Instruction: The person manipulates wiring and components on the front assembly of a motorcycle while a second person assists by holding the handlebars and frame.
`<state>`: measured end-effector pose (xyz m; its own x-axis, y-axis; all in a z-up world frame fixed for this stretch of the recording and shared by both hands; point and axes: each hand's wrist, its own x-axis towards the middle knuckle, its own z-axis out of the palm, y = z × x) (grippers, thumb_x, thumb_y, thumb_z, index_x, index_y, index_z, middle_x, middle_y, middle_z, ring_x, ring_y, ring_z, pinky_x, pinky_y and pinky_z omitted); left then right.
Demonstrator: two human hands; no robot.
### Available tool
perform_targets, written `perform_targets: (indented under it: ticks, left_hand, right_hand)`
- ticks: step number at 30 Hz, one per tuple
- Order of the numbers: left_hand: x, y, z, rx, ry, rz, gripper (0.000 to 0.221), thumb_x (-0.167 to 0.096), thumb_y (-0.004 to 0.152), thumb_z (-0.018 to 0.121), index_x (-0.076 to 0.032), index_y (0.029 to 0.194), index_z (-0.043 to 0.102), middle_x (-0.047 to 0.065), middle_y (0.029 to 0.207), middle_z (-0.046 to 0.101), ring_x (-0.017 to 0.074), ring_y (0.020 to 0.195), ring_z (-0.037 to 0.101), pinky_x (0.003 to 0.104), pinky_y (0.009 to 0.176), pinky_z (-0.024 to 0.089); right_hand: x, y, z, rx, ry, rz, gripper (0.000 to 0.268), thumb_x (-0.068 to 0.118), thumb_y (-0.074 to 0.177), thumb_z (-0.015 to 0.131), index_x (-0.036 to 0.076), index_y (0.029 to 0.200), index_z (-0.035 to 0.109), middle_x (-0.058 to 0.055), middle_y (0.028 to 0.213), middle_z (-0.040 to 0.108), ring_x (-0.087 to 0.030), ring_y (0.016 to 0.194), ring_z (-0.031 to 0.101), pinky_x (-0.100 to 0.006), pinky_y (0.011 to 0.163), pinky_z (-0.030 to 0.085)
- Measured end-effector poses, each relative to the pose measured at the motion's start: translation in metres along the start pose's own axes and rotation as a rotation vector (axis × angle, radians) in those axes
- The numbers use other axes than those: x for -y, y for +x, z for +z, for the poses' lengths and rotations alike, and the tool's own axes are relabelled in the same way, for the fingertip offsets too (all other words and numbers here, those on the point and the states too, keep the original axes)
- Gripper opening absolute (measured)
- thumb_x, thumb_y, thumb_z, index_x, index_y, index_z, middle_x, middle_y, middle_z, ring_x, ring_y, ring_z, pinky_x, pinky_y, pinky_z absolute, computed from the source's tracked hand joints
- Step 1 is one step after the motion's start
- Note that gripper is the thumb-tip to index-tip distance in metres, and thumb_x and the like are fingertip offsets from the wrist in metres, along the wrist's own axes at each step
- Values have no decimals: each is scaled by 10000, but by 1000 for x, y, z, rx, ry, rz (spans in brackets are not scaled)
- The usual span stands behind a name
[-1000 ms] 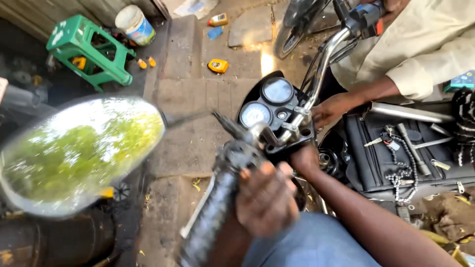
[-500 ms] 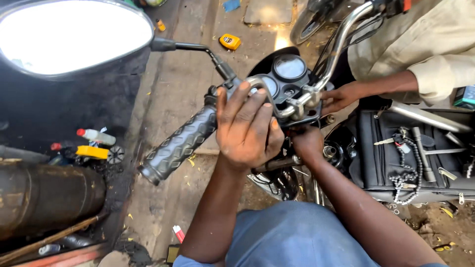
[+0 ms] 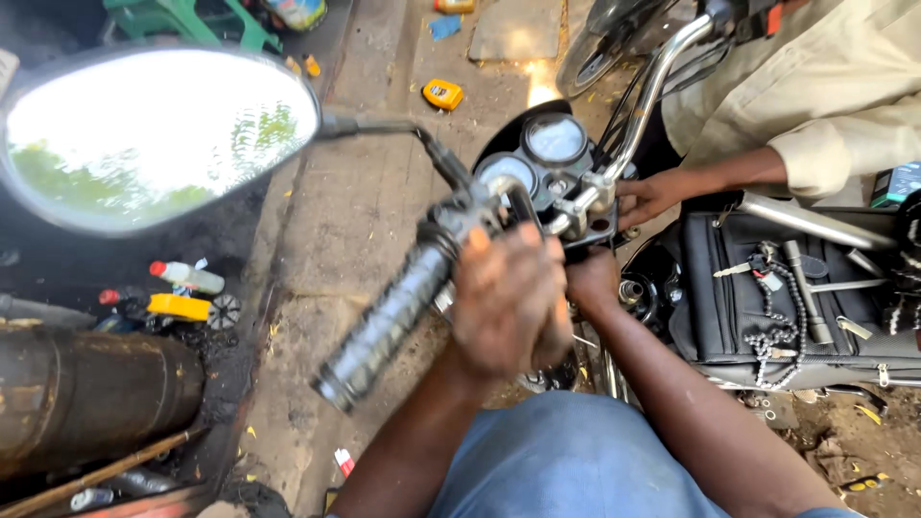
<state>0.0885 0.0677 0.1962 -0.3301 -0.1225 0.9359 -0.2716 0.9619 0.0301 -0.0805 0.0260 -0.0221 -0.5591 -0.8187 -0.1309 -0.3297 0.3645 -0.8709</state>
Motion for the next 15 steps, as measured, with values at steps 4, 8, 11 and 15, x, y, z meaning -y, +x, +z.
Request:
perform_targets:
  ticks: [4, 8, 11, 15]
  left_hand:
    - [-20, -77, 12, 175, -254, -170, 202, -134, 1006, 562, 24, 1075, 668, 191, 1105, 715, 356, 1103, 702, 499, 1027, 530]
    - [-2, -171, 52, 266, -247, -1165, 215, -145, 969, 581, -36, 1084, 726, 148, 1048, 765, 291, 961, 740, 387, 866, 567]
    - [21, -220, 69, 421, -314, -1489, 277, -253, 990, 563, -70, 1119, 727, 148, 1034, 779, 285, 910, 746, 382, 817, 553]
    - [35, -260, 125, 401, -428, -1383, 399, -333, 987, 566, -24, 1226, 647, 224, 1159, 704, 363, 1075, 674, 442, 925, 508]
  right_hand:
    - [-8, 4, 2, -17, -23, -2, 290, 240, 779, 780, 82, 1021, 795, -171, 993, 770, -337, 912, 747, -436, 791, 566]
    - [4, -4, -3, 14, -13, 92, 268, 220, 758, 801, 101, 998, 812, -154, 1002, 783, -314, 916, 756, -419, 832, 559]
    - [16, -9, -7, 45, -19, 148, 279, 241, 744, 816, 138, 1003, 816, -127, 1008, 787, -299, 928, 761, -416, 832, 559]
    - [16, -5, -6, 24, -74, 46, 273, 241, 794, 801, 102, 1029, 797, -162, 1017, 771, -332, 955, 748, -418, 840, 565]
